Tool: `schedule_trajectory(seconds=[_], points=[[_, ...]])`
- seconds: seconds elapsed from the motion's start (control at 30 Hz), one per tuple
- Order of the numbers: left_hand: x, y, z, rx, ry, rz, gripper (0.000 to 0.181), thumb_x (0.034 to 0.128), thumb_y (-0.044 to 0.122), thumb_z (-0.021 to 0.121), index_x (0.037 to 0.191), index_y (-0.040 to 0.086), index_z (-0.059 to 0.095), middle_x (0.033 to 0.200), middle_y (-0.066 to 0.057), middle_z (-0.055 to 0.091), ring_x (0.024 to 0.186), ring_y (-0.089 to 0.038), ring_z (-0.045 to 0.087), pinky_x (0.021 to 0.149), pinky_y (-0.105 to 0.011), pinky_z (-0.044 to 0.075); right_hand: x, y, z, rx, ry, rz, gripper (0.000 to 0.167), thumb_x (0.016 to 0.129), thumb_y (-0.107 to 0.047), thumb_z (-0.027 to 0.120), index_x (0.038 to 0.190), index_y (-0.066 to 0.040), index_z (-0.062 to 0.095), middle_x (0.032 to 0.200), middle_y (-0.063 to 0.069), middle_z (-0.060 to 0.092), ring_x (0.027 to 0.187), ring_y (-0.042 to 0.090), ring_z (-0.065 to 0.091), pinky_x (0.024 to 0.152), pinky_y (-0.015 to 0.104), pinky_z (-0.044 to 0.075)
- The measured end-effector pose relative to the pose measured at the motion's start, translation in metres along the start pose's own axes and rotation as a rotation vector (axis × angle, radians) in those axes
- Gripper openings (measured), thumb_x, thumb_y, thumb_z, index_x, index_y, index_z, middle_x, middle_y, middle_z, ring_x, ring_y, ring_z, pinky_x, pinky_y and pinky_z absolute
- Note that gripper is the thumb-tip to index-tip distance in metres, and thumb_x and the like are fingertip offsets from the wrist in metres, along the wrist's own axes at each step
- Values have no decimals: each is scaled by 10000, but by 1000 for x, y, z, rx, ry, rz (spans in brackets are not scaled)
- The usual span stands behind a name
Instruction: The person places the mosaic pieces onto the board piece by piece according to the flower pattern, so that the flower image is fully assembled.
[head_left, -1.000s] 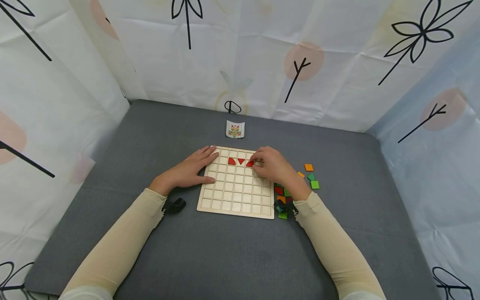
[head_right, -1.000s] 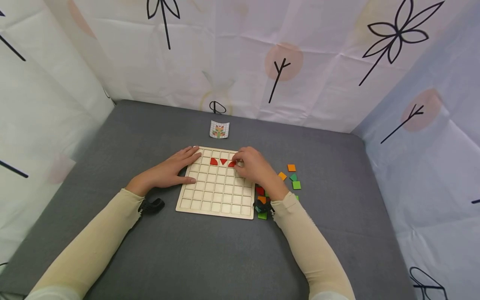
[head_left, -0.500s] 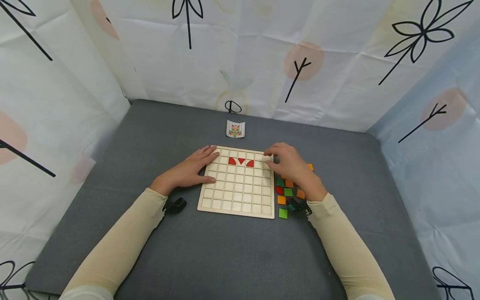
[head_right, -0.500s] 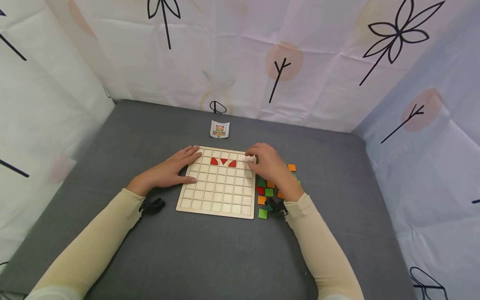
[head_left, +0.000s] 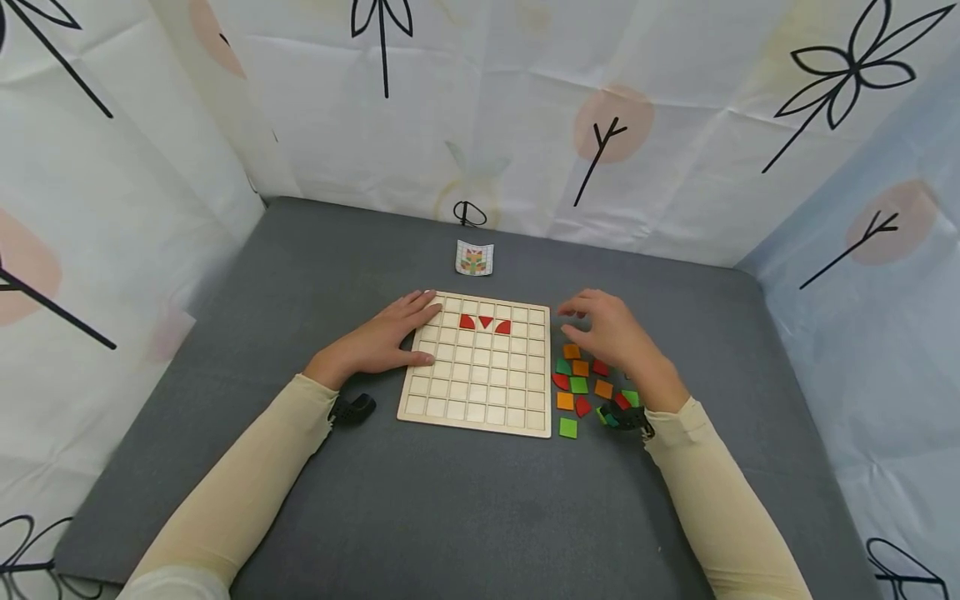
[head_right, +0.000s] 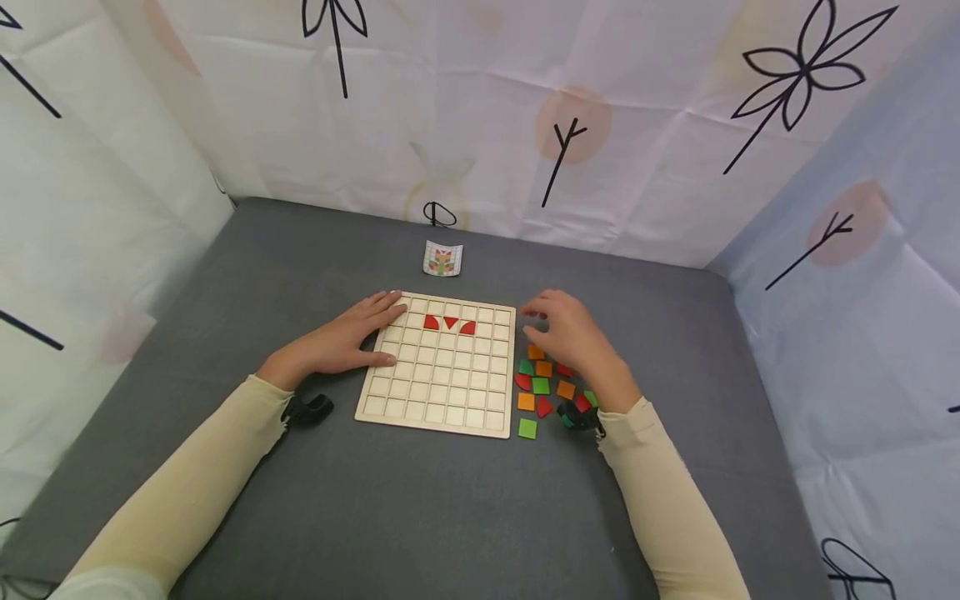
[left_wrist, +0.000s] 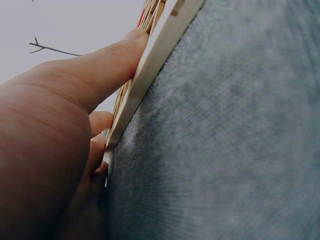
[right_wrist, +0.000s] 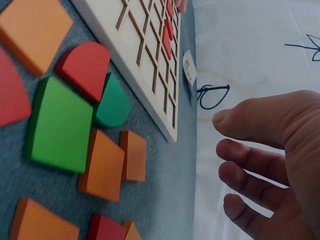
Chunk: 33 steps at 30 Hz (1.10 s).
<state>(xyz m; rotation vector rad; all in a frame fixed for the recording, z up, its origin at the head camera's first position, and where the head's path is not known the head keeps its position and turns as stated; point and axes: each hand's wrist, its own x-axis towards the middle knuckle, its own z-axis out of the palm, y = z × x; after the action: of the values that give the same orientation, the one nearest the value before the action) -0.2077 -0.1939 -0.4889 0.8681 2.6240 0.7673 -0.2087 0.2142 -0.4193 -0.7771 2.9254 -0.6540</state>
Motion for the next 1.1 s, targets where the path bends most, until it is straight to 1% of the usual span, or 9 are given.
schedule_trajectory(seconds=[0.27,0.4,0.53,0.63,0.77,0.87,1.1], points=[[2,2,-1,6,-2,6,983,1024,497,753,1756,149,197,1824,-54,46,1667,-296,-15,1310,-562,82,-12,6,-4,-24,-48,17,245,1005,-77,790,1242,-17,791,1239,157,700,1077,378,637,914,563,538],[2,1,0,5,-4,8,981,1026,490,753,1755,143,197,1824,-59,43,1667,-303,-16,1311,-560,70,-16,9,-4,-23,-67,28,251,1006,-89,792,1246,-16,792,1243,161,701,1081,392,642,913,569,540],[2,0,0,9,3,21,982,1024,488,755,1752,125,204,1822,-80,53,1666,-318,-7,1310,-567,74,-19,11,-2,-21,-91,35,250,1008,-88,790,1250,-21,792,1243,162,705,1082,386,644,916,571,539],[2,1,-1,7,14,33,977,1022,489,756,1745,103,224,1818,-110,70,1664,-345,9,1305,-585,84,-21,13,1,-16,-107,46,251,1012,-93,788,1253,-25,793,1262,167,705,1118,391,649,944,578,541],[2,3,0,8,23,25,961,1023,499,747,1739,96,248,1815,-148,35,1660,-375,16,1301,-599,93,-23,15,5,-7,-118,60,243,1011,-112,790,1242,-35,801,1262,156,710,1148,390,652,967,582,542],[2,4,1,26,20,6,953,1026,500,744,1742,114,247,1813,-158,-8,1660,-370,8,1306,-584,90,-23,16,7,3,-122,52,229,1005,-113,793,1222,-46,813,1222,135,723,1117,371,659,952,572,545],[3,5,3,49,15,1,957,1027,465,760,1745,118,232,1810,-171,13,1660,-373,4,1311,-570,67,-23,18,13,-4,-143,37,227,996,-124,801,1208,-47,823,1170,102,740,1030,311,671,906,539,560]])
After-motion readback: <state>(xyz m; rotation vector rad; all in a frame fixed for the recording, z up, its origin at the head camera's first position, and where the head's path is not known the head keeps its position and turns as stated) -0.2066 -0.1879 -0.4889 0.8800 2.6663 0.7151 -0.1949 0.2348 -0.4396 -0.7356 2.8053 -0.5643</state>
